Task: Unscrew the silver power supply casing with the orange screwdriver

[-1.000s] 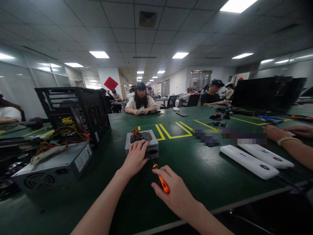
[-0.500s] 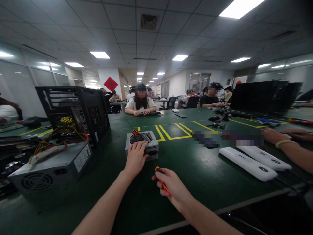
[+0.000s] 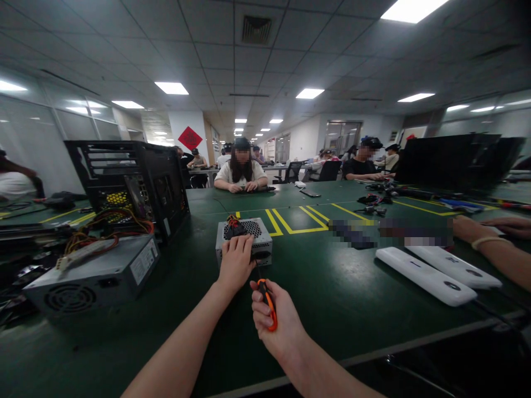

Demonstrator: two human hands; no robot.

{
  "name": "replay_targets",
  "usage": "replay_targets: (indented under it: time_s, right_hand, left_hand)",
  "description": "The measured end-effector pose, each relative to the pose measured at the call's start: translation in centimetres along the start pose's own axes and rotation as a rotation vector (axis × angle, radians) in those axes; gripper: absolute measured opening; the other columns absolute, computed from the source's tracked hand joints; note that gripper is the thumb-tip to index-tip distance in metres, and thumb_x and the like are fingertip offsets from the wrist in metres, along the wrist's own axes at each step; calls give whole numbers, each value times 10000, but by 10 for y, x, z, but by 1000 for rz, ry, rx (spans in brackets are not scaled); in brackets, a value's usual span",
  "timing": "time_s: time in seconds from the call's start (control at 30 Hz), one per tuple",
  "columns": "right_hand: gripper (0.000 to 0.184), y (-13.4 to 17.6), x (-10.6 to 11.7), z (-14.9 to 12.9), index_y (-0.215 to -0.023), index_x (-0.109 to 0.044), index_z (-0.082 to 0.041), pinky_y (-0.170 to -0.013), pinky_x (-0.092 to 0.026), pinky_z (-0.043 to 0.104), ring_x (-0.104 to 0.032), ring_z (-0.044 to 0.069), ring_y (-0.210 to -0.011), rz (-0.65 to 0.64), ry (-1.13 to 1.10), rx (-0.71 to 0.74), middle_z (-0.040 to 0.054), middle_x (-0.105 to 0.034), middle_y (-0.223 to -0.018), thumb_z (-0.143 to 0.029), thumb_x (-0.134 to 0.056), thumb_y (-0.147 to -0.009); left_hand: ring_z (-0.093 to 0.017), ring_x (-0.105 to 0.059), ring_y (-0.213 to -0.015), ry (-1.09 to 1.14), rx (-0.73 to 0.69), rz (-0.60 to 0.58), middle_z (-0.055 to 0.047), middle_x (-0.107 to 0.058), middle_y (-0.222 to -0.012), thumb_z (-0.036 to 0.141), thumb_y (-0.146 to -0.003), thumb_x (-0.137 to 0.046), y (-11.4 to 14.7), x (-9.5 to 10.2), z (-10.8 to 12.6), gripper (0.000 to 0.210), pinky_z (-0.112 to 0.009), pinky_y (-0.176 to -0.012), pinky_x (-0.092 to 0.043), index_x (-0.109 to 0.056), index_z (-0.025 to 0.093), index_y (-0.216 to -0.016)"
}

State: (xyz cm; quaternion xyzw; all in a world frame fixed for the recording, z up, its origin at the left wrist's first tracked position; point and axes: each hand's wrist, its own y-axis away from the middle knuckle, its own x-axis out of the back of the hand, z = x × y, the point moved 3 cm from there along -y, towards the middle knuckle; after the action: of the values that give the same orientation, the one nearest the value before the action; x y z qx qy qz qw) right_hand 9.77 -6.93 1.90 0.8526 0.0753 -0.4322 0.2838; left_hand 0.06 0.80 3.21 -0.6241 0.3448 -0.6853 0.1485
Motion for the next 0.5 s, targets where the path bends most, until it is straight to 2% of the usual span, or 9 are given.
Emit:
replay_targets:
  time_s: [0.13,0.33,0.5]
  right_hand:
    - [334,-5,6,2,-674,-492,-115,-256,-167,104,-255,-5,-283,35,36,18,-54,-395,-487,-230,-268,-894]
    - [157,-7,16,-7,-704,-483,-132,-293,-222,98,-399,4,-365,119,160,104,-35,-483,-578,-200,-448,-842]
    - [132,-6,16,-16,-695,-473,-140,-293,-221,105,-402,19,-362,143,221,106,-39,-479,-551,-176,-483,-822]
  left_hand:
    - [-278,-399,-1085,19,-26,21,-116,-494,-1205,294,-712,-616,0,-2,-1,560,-420,-880,-319,-432,174,-1228]
    - [-282,-402,-1080,16,-28,26,-115,-497,-1211,281,-732,-586,0,-1,-1,523,-416,-879,-308,-444,162,-1221]
    - [-281,-411,-1069,6,-29,46,-115,-510,-1191,286,-736,-581,-1,1,1,507,-410,-872,-311,-458,147,-1207]
